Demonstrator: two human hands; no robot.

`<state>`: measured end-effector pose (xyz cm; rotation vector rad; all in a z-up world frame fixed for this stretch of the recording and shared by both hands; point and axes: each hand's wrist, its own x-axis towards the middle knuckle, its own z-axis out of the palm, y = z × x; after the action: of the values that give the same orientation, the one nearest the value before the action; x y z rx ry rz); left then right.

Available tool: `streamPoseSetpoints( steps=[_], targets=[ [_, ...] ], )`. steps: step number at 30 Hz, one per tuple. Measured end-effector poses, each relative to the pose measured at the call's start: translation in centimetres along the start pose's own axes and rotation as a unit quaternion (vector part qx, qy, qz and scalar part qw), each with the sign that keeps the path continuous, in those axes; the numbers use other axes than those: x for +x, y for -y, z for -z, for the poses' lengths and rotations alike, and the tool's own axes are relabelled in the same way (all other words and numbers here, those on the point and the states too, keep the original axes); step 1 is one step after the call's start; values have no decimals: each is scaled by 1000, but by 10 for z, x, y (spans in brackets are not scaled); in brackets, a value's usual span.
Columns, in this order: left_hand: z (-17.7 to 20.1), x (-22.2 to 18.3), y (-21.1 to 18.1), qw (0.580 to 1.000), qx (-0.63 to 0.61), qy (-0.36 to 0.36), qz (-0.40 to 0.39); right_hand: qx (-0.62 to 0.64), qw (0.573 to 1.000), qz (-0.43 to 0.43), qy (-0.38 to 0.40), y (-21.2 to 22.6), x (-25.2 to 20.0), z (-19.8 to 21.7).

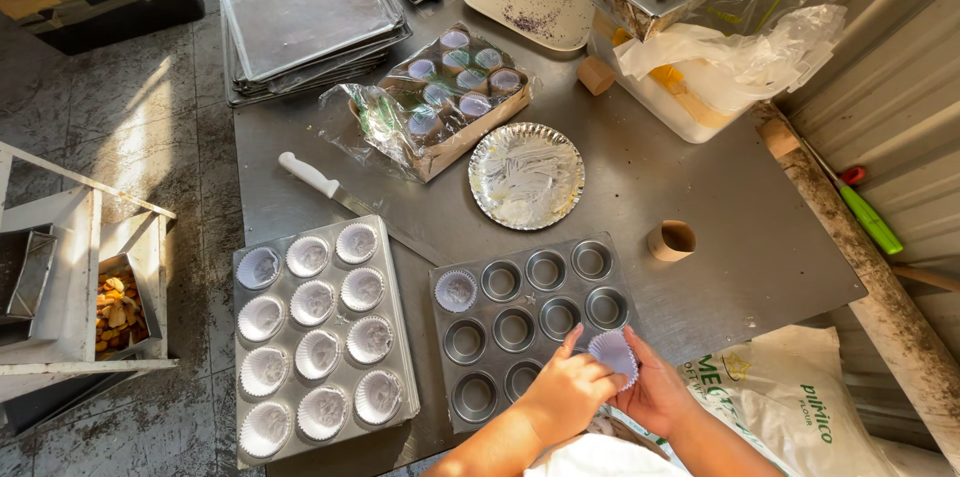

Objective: The person wipes the cavities of cupcake molds with a liner and places fresh paper liners into the greased cavities.

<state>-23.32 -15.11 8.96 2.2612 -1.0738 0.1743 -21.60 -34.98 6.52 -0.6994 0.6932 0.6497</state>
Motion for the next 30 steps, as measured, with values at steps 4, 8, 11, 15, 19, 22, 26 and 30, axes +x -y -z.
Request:
streamPoseSetpoints(
  steps=[4,8,11,15,19,22,26,30],
  targets=[
    [11,3,4,998,-43,-23,39,-12,999,-21,-21,3,2,-13],
    [20,5,8,998,22,-62,17,1,1000,-25,7,6,4,-29],
    [32,11,18,998,38,-38,23,16,999,-32,20,5,6,-42],
    [44,21,33,999,14,-21,46,38,999,-26,1,11,18,-51],
    [48,37,59,991,-101,-33,79,50,999,-3,2,21,34,-48],
    [46,54,101,968,-213,-92,92,77,996,18,-38,31,48,-44],
    [39,89,202,953,-184,-162,178,114,990,37,-70,45,51,-27],
    [10,111,277,972,35,-86,218,143,981,30,-127,34,39,-8]
  ],
)
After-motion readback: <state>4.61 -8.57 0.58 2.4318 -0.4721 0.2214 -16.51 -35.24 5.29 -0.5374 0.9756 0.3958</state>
